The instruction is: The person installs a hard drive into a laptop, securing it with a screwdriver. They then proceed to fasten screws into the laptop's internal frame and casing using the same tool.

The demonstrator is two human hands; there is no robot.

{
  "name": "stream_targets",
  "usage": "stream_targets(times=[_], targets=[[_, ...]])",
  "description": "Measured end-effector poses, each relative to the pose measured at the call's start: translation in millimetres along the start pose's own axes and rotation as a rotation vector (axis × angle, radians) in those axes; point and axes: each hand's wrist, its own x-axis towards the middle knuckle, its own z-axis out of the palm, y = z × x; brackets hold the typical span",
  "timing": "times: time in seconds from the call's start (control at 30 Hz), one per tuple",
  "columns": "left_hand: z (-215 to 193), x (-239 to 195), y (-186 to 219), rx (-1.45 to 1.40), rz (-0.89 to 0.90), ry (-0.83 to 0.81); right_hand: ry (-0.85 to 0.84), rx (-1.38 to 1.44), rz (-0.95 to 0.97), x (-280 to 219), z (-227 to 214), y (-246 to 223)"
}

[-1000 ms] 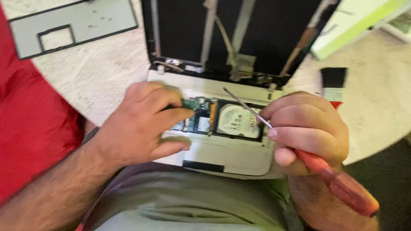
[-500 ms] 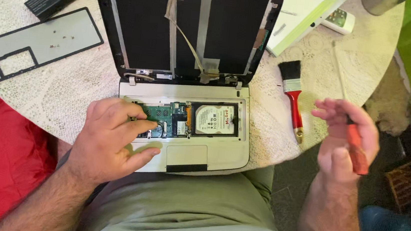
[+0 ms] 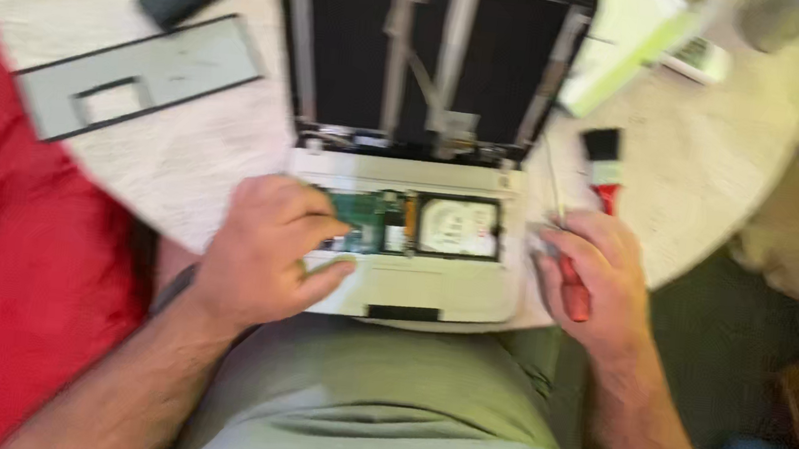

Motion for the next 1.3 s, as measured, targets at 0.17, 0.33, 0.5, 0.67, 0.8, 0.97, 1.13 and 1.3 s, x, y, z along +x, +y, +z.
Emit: stream_targets(times=[0.17,0.33,0.5,0.67,0.8,0.97,1.13,1.3], targets=[[-13,-2,6,0.049,-0.058,-0.088,-0.286,-0.093,0.029,2,-9,-5],[-14,-9,-1,0.008,-0.069,-0.066,-0.371,-0.229,0.086,-3,-6,-4],[-39,-10,-23,0.057,-0.263,-0.023,-0.317,-0.241,0.109,-2,-6,-9],[-85,-10,-68,0.367,-0.365,0.031,-0.25,-0.209,0.079,-6,-4,-6],[-100,-6,-91,0.495,-0.496,-0.012,-0.223,-0.175,0.07,-5,-5,-7],[-92,1,-118,0.584,-0.49,-0.046,-0.226,-0.171,0.068,-2,-5,-8],[-84,5,-132,0.655,-0.52,-0.108,-0.213,-0.152,0.063,1,-4,-10],[-86,10,-134,0.607,-0.536,-0.157,-0.238,-0.154,0.09,-2,-4,-7]])
